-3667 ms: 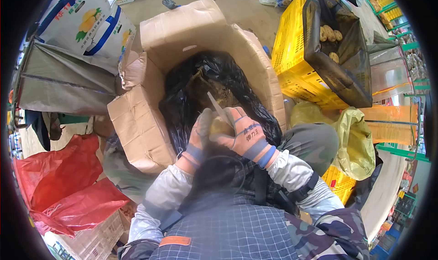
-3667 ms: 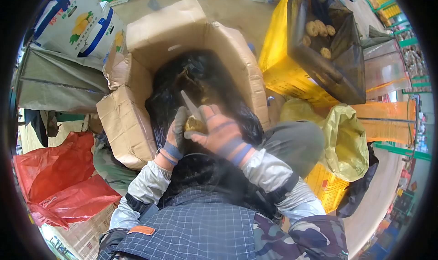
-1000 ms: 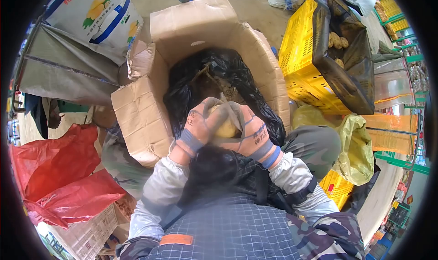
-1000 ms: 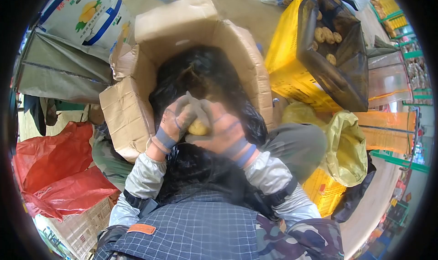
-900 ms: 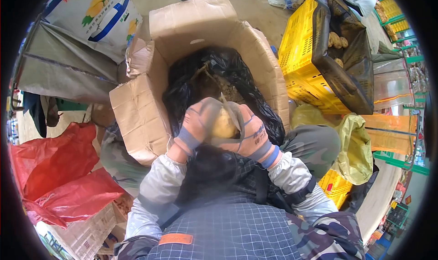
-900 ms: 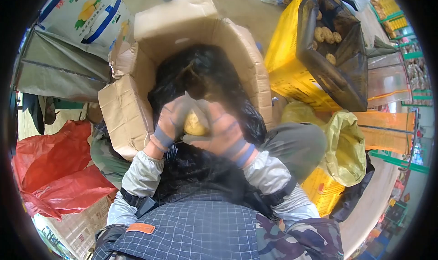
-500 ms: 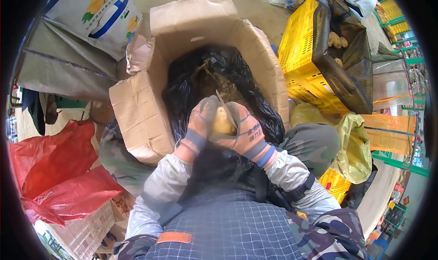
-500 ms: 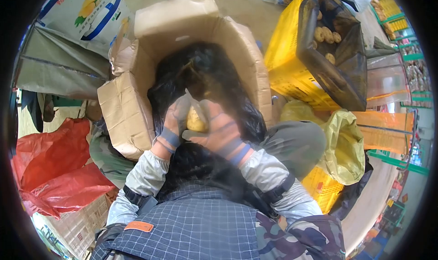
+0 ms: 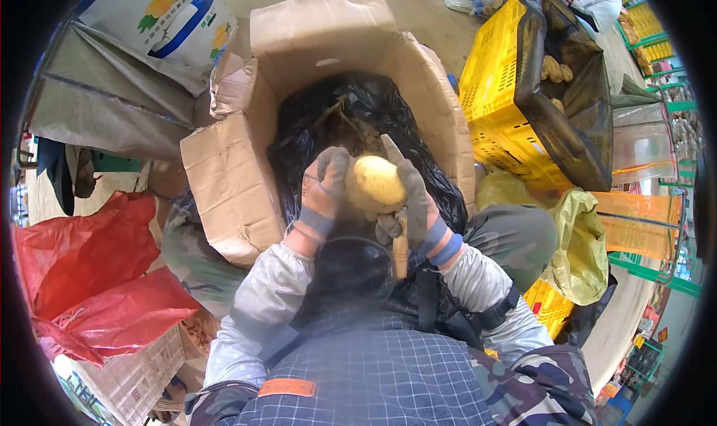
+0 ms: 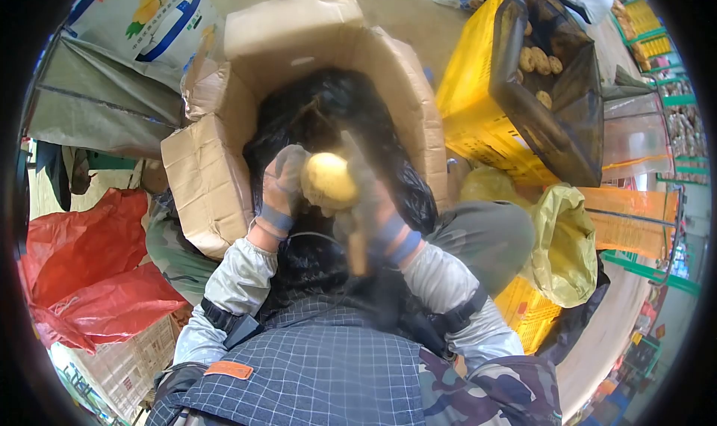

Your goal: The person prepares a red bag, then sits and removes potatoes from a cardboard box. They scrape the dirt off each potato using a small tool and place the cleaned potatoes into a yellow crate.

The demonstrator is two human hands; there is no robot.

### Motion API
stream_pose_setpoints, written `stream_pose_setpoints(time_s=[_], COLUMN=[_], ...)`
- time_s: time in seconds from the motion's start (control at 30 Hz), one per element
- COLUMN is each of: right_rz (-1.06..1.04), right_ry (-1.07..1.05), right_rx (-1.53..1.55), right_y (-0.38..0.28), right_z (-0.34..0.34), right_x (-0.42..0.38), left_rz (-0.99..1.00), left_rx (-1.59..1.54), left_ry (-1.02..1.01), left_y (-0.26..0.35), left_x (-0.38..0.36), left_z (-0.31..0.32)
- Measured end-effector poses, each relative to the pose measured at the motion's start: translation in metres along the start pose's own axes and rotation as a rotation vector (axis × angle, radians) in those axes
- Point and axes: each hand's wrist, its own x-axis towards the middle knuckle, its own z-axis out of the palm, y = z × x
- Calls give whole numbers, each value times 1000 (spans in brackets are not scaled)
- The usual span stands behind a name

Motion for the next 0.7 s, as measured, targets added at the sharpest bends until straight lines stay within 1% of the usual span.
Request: stream_pose_setpoints(time_s=[0.03, 0.1, 0.13, 0.2, 0.27, 0.3, 0.37, 0.4, 0.47, 0.53, 0.57, 0.6, 0.67, 0.7], right_rz=[-24, -19, 50, -241, -364, -446, -604, -431, -87, -179, -228, -214, -182, -204], right_ry=[30, 70, -12, 162, 344, 365, 410, 307, 98, 161, 189, 144, 60, 85], right_rx=[-5, -63, -102, -477, -853, -921, -1057, -740, -106, -108, -111, -104, -87, -94], right_y=[-5, 2, 0, 8, 29, 26, 15, 11, 4, 20, 26, 20, 7, 7], right_z=[9, 2, -9, -4, -24, -18, -1, -2, -6, -13, -16, -12, -2, -1], right_x=[-2, 4, 9, 6, 23, 21, 9, 7, 4, 16, 22, 19, 8, 8], left_rz=[22, 71, 138, 266, 189, 151, 418, 555, 500, 367, 263, 160, 301, 369], left_rx=[-11, -31, 11, 97, 190, 234, 495, 625, 511, 338, 219, 100, 231, 295], left_ry=[-48, -144, -109, -30, -54, -67, -86, -95, -84, -79, -80, -80, -138, -168], left_y=[0, 5, 15, 35, 37, 37, 24, 23, 25, 25, 22, 20, 19, 22], left_x=[-1, 0, -2, -12, -14, -14, -9, -6, -10, -13, -13, -12, -4, -2], left_z=[-1, -5, 1, 16, 17, 18, 14, 14, 14, 13, 12, 11, -5, -9])
